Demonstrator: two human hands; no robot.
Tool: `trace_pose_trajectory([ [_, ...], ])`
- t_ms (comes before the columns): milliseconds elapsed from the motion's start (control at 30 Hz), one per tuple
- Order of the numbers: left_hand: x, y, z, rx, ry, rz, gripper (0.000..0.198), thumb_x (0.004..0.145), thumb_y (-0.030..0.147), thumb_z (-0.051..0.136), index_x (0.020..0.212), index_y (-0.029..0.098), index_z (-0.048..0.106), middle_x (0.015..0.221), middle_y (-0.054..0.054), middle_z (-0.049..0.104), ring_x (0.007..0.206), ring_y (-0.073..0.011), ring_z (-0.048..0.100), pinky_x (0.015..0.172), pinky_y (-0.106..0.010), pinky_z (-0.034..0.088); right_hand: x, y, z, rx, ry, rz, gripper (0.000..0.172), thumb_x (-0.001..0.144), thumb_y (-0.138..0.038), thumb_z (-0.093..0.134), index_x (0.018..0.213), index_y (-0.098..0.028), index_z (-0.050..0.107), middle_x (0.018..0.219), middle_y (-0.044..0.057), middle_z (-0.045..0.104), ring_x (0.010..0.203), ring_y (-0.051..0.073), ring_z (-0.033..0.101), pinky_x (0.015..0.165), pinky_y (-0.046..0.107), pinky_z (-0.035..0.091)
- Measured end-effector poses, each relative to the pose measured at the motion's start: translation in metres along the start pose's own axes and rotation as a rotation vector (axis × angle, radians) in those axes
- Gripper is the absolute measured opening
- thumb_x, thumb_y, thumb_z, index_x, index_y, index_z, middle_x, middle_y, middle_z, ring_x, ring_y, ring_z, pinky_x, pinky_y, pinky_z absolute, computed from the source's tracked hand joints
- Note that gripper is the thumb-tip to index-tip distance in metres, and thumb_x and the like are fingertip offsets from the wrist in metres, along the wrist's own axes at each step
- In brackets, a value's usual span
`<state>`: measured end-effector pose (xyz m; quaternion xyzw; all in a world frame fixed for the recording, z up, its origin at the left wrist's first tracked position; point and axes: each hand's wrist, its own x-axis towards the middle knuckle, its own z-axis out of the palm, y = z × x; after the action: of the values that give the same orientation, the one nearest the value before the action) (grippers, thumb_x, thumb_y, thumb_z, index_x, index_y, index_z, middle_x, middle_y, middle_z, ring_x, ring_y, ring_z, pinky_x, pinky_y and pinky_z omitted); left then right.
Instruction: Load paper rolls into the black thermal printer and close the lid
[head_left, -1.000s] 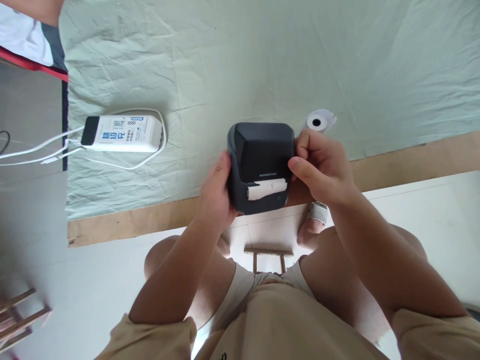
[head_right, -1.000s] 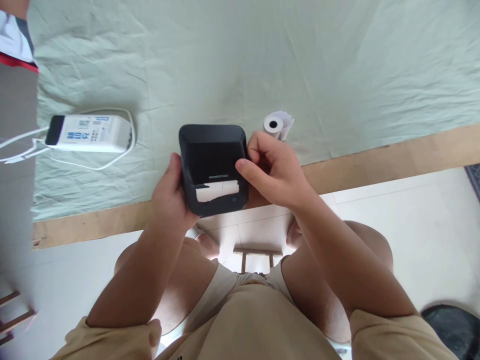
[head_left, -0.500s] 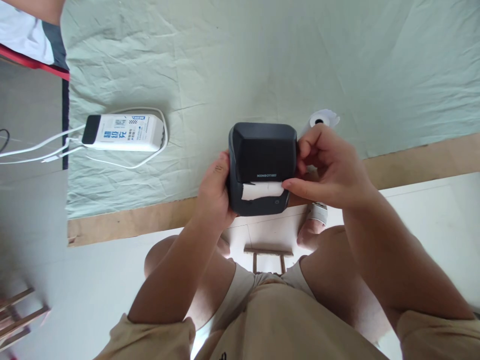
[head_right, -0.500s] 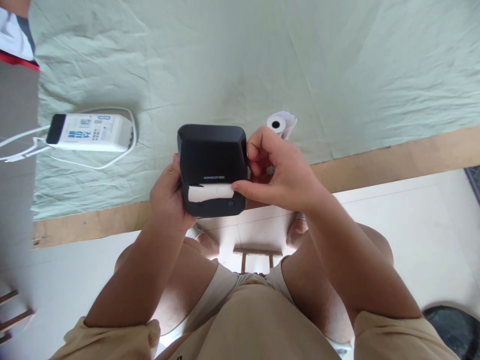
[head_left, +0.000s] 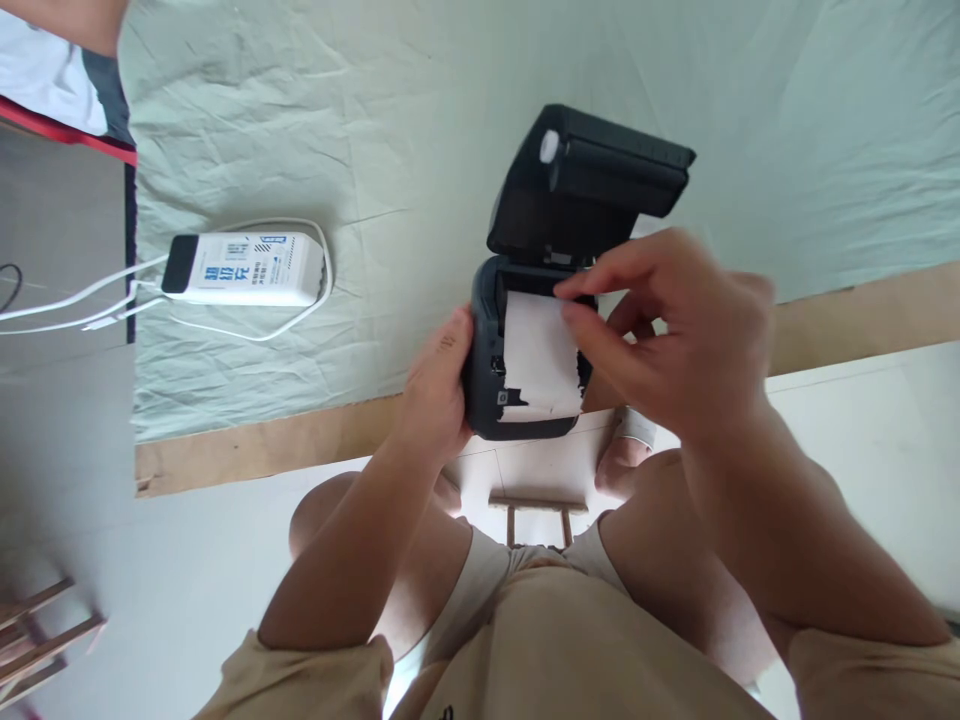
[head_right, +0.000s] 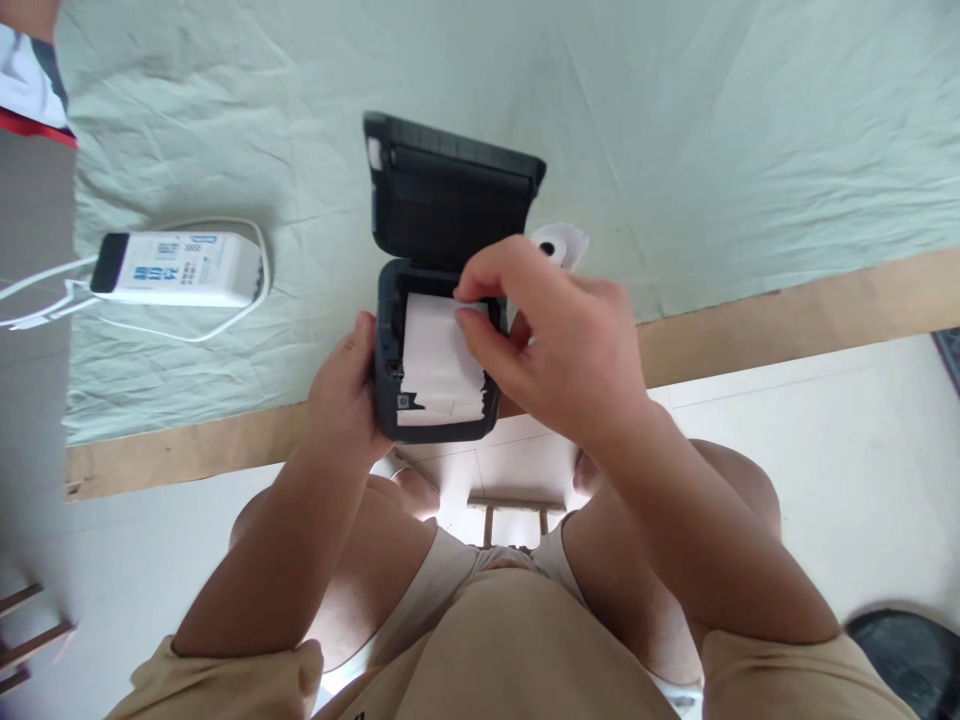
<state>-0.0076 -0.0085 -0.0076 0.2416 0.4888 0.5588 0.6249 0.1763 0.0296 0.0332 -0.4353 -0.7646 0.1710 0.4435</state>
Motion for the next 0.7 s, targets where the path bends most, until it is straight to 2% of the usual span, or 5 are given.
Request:
trace_pose_trajectory([
  [167,-0.001,0.006,0.003,0.055,-0.189,-0.025,0.042,0.091,0.065,0.068,0.100,0.024,0.071,0.087,-0.003,0.077,0.105,-0.0279,0.078,0.087,-0.039,0.067,0.000,0.005,-0.006,-0.179,-0.300,-0.017,0.029,0.082,-0.024,0.074,0.111,-0.027,0.072,0.066,-0.003,0.062,0.053,0.013,0.049,0.052,0.030,0.029],
  [367,-0.003,0.011,0.002,0.062,-0.256,-0.025,0.044,0.088,0.062,0.075,0.109,0.023,0.072,0.094,-0.004,0.079,0.101,-0.0272,0.079,0.083,-0.036,0.067,0.005,-0.006,-0.017,-0.089,-0.349,-0.014,0.029,0.080,-0.022,0.078,0.108,-0.026,0.072,0.075,-0.003,0.070,0.051,0.009,0.048,0.048,0.028,0.032],
  [433,-0.003,0.008,0.000,0.024,-0.240,-0.020,0.038,0.092,0.057,0.071,0.110,0.024,0.073,0.096,-0.004,0.080,0.101,-0.0269,0.080,0.081,-0.036,0.068,0.010,-0.007,-0.026,0.066,-0.265,0.038,0.031,0.077,-0.021,0.082,0.106,-0.028,0.072,0.085,-0.003,0.074,0.049,0.006,0.048,0.043,0.026,0.033],
  [567,-0.001,0.004,-0.005,0.014,-0.221,-0.032,0.037,0.097,0.056,0.063,0.119,0.027,0.073,0.106,-0.004,0.081,0.108,-0.0289,0.079,0.081,-0.037,0.069,0.021,0.024,-0.041,0.517,0.282,0.245,0.016,0.085,-0.025,0.071,0.099,-0.032,0.077,0.079,-0.001,0.058,0.055,0.010,0.053,0.040,0.025,0.032],
  [700,-0.001,0.003,-0.006,0.010,-0.248,-0.033,0.040,0.098,0.058,0.062,0.122,0.027,0.072,0.113,-0.005,0.081,0.112,-0.0307,0.079,0.087,-0.040,0.069,0.017,0.086,-0.046,0.485,0.344,0.420,0.013,0.093,-0.021,0.065,0.098,-0.031,0.073,0.091,0.001,0.058,0.067,0.011,0.061,0.049,0.027,0.041],
])
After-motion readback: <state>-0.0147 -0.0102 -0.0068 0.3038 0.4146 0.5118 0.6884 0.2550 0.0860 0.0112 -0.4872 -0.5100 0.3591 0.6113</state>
